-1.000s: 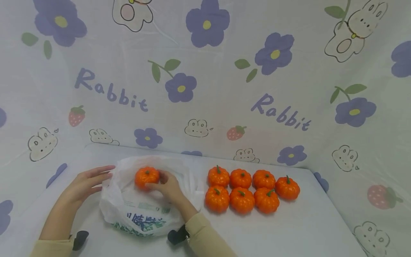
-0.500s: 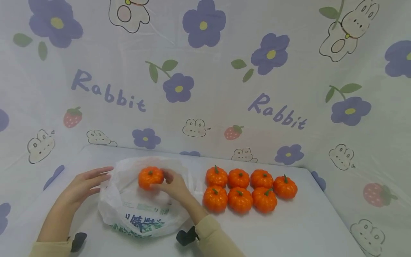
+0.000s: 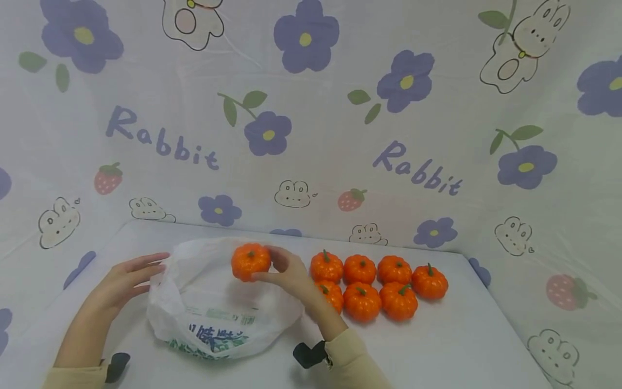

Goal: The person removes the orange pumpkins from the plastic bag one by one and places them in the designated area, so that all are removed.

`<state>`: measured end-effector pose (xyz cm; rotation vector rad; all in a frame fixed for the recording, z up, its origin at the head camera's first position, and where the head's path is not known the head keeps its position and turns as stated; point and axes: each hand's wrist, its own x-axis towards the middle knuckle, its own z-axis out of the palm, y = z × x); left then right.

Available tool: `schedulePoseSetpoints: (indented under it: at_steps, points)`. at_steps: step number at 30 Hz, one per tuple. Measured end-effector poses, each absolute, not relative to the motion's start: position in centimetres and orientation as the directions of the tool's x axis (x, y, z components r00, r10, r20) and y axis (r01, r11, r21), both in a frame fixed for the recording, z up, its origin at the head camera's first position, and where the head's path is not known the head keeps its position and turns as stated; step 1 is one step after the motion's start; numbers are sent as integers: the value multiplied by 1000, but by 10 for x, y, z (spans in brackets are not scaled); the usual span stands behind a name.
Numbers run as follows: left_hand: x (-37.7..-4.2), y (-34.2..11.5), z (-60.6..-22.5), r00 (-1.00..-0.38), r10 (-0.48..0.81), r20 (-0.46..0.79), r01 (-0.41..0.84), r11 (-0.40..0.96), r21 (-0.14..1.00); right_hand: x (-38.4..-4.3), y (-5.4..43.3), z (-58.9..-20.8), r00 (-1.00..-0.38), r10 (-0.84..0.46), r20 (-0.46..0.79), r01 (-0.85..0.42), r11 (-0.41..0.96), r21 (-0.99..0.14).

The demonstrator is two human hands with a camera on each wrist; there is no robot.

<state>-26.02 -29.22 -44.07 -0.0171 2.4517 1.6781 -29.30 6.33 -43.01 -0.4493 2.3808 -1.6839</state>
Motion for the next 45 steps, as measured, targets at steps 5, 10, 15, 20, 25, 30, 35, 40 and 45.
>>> schedulePoseSetpoints:
  at_steps: [5, 10, 15, 20, 25, 30, 35, 40, 45]
  points:
    - [-260, -293, -441, -983, 94, -156, -114, 349, 930, -291, 87, -422, -946, -323, 2, -111, 317, -942]
    - [-259, -294, -440, -983, 91, -160, -118, 355, 927, -290, 112, -418, -955, -296, -5, -92, 315, -944]
    - [-258, -294, -442, -982, 99, -160, -117, 345, 931, -288, 140, -416, -968, -244, -55, -28, 325, -945]
    - [-257, -294, -442, -982, 98, -163, -121, 339, 933, -283, 172, -414, -967, -251, -49, -40, 338, -940]
    - [-256, -295, -441, -981, 95, -169, -129, 331, 935, -279, 203, -413, -960, -277, -47, -43, 310, -950]
    - [-257, -296, -443, -980, 93, -176, -138, 318, 938, -276, 232, -412, -960, -271, -63, -28, 317, -948]
    - [-257, -295, -443, -979, 94, -179, -142, 307, 941, -271, 263, -417, -966, -249, -72, -25, 366, -930]
    - [-259, -294, -443, -980, 93, -176, -139, 311, 940, -264, 293, -422, -976, -195, -94, 7, 403, -915]
    - [-260, -294, -441, -980, 96, -175, -137, 312, 940, -256, 323, -424, -975, -202, -96, 3, 420, -907]
